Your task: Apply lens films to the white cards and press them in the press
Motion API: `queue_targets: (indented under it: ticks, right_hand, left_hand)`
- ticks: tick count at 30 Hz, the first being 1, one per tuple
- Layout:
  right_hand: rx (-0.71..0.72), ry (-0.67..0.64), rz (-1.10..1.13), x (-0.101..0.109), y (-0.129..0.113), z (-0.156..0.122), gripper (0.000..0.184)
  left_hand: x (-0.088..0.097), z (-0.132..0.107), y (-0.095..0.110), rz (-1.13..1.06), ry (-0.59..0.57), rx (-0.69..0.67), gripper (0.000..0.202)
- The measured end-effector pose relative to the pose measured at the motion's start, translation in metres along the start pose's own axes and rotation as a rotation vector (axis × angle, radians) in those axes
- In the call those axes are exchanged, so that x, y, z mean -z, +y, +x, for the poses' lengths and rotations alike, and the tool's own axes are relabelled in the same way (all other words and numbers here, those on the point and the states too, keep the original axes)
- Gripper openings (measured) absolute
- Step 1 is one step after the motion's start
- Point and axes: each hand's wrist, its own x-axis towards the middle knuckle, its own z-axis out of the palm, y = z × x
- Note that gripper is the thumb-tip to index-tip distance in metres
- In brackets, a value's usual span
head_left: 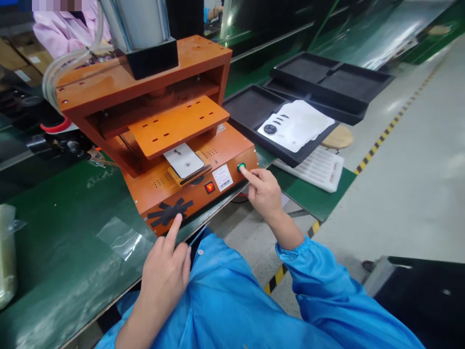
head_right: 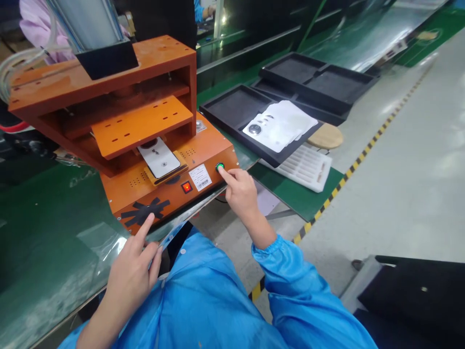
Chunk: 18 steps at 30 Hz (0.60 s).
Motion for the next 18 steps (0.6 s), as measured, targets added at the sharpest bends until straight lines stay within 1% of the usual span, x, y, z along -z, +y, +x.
queue_targets:
  ticks: [4, 7, 9, 11, 12, 13, 15, 16, 17, 18]
  right_hand:
    - [-0.027, -0.013, 0.044, 0.0, -0.001, -0.007, 0.058]
    - [-0.043, -0.034, 0.036, 0.0, -0.002, -0.003, 0.057]
    - [-0.039, -0.054, 0.048, 0.0, -0.002, 0.004, 0.055]
    - [-0.041, -0.056, 0.112, 0.003, -0.003, 0.01, 0.052]
    - [-0.056, -0.032, 0.17, 0.005, -0.005, 0.011, 0.05]
    - [-0.089, 0.01, 0.246, 0.009, -0.009, 0.01, 0.047]
    - [-0.201, 0.119, 0.442, 0.018, -0.022, 0.001, 0.035]
    - [-0.26, 0.146, 0.565, 0.024, -0.032, -0.006, 0.03]
    - [-0.307, 0.133, 0.702, 0.031, -0.045, -0.015, 0.027]
    - [-0.326, 0.067, 0.85, 0.038, -0.058, -0.025, 0.032]
  left_hand:
    - [-0.007, 0.005, -0.003, 0.156, -0.126, 0.071, 0.035]
    - [-0.008, 0.003, -0.004, 0.185, -0.146, 0.164, 0.034]
    - [-0.004, 0.002, -0.005, 0.175, -0.155, 0.188, 0.034]
    - [0.001, 0.001, -0.008, 0.152, -0.165, 0.191, 0.034]
    - [0.004, 0.002, -0.009, 0.124, -0.144, 0.209, 0.034]
    - [0.006, 0.002, -0.011, 0.076, -0.098, 0.237, 0.032]
    - [0.008, 0.004, -0.011, -0.109, 0.047, 0.261, 0.029]
    - [0.007, 0.006, -0.009, -0.237, 0.113, 0.267, 0.029]
    - [0.005, 0.008, -0.004, -0.374, 0.158, 0.28, 0.029]
    - [0.001, 0.012, 0.003, -0.516, 0.175, 0.303, 0.03]
